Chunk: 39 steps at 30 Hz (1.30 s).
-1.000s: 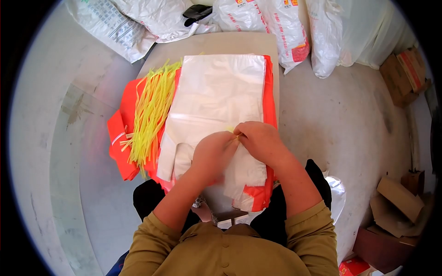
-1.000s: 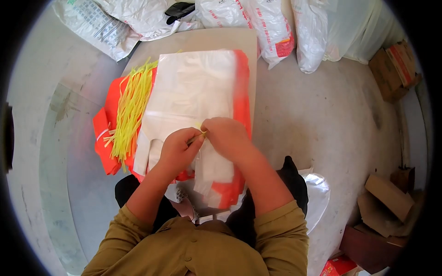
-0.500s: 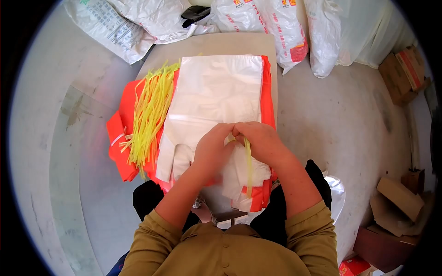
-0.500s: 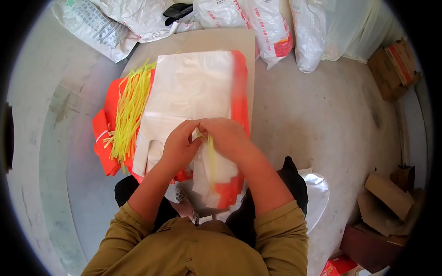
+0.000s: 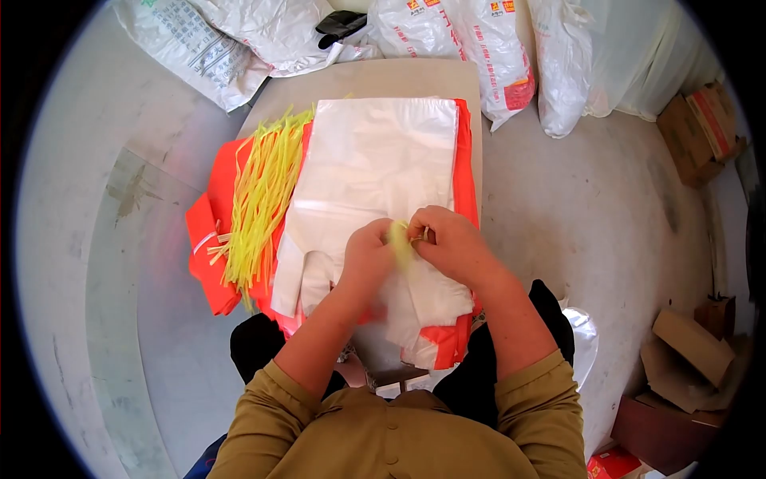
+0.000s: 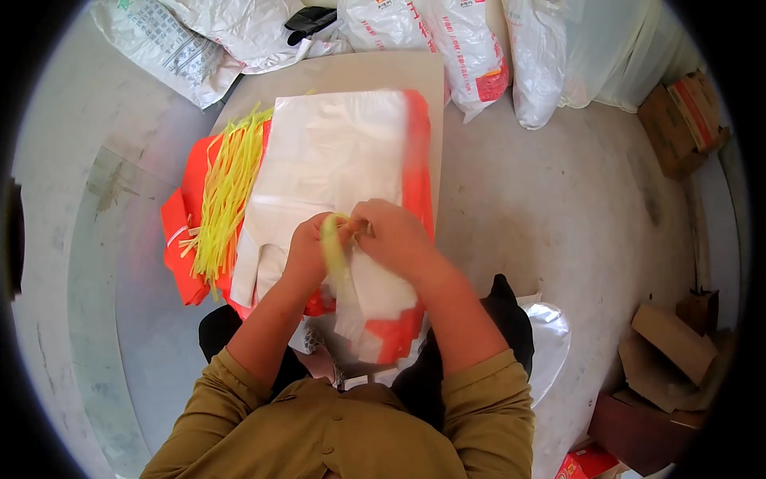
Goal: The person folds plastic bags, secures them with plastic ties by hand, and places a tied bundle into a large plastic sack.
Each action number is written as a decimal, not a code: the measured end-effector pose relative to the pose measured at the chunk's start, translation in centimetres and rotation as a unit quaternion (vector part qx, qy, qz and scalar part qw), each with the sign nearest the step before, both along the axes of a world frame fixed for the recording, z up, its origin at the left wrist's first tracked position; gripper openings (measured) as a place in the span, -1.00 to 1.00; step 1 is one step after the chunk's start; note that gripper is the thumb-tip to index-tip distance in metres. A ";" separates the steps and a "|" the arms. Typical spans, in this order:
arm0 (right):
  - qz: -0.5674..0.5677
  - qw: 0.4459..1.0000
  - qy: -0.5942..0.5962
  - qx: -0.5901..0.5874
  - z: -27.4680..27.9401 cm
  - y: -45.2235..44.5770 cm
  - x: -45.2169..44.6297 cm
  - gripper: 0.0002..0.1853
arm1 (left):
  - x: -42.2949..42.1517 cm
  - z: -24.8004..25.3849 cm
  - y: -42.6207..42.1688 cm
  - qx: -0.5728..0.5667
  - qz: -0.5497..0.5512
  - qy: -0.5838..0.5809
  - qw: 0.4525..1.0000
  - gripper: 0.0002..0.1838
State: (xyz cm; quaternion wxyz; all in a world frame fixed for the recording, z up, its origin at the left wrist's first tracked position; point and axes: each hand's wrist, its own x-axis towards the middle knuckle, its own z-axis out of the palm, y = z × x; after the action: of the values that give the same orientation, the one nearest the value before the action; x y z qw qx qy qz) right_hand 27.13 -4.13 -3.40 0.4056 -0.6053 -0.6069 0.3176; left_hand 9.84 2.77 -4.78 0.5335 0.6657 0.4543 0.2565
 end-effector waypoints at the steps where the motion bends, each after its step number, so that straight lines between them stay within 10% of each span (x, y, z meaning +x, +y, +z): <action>1: -0.007 1.000 0.004 0.001 0.1 0.0 -0.1 -0.82 | 0.0 0.0 0.0 0.007 -0.008 -0.003 1.000 -0.84; 18: -0.042 0.991 -0.020 0.125 -1.2 0.3 -0.7 -0.86 | -0.6 -0.8 -1.6 0.051 -0.018 -0.016 0.998 -0.91; 33: 0.072 0.989 0.094 -0.083 0.4 0.1 1.1 -0.82 | -0.2 -0.1 -0.8 -0.043 -0.008 -0.012 0.999 -0.86; 39: 0.043 0.997 0.040 0.054 -0.3 0.1 0.4 -0.86 | -0.4 -1.1 -0.4 -0.026 -0.016 -0.013 0.999 -0.84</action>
State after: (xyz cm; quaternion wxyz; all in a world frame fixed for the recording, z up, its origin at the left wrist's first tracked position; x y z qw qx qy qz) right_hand 27.54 -4.05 -3.70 0.4476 -0.5426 -0.6320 0.3252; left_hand 9.45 2.38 -5.89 0.5605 0.6557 0.4428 0.2446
